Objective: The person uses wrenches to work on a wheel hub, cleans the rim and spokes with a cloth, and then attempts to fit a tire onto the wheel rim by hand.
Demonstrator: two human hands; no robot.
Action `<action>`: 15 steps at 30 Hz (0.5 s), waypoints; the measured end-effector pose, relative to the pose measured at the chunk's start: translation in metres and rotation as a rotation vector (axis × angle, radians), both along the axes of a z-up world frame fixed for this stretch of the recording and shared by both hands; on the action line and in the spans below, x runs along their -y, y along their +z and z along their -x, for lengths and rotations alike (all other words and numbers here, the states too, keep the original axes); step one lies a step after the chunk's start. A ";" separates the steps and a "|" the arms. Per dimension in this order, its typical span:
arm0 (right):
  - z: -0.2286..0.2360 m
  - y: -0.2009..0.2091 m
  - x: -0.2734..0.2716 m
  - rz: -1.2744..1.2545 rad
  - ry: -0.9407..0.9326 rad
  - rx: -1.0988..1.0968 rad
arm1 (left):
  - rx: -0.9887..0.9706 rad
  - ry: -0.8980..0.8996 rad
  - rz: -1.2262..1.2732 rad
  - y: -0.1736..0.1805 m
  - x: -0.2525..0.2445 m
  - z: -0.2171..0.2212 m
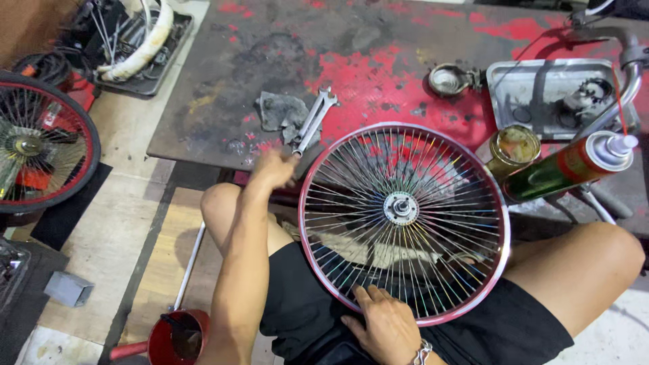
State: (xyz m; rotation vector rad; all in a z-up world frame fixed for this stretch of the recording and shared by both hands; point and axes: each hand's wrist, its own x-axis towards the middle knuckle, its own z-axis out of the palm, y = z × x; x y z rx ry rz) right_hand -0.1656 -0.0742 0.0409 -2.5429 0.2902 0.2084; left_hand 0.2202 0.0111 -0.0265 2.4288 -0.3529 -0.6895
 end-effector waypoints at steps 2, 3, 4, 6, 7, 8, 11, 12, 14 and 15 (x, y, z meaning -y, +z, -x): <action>-0.001 -0.001 0.002 -0.015 -0.020 -0.025 | -0.283 -0.019 0.120 -0.005 0.001 0.008; -0.004 0.001 0.005 -0.016 -0.028 -0.037 | -0.425 -0.033 0.180 -0.004 0.003 0.008; -0.003 0.003 0.005 -0.019 -0.038 -0.055 | -0.383 -0.083 0.202 -0.004 0.004 0.013; 0.000 0.010 0.006 -0.023 -0.042 -0.027 | -0.301 -0.178 0.246 0.001 0.002 0.021; 0.002 0.015 0.006 -0.026 -0.041 -0.013 | -0.292 -0.168 0.302 0.007 0.002 0.024; 0.002 0.023 0.006 -0.007 -0.034 0.108 | -0.277 -0.155 0.359 0.019 0.003 0.021; 0.008 0.059 0.018 0.046 -0.010 0.442 | -0.130 -0.147 0.341 0.069 0.023 0.004; 0.009 0.076 0.027 0.049 0.006 0.529 | -0.068 -0.143 0.299 0.090 0.030 -0.002; 0.002 0.112 0.047 0.085 -0.009 0.710 | 0.018 -0.134 0.389 0.135 0.056 -0.020; -0.006 0.131 0.059 0.117 -0.040 0.803 | -0.022 -0.146 0.607 0.159 0.072 -0.033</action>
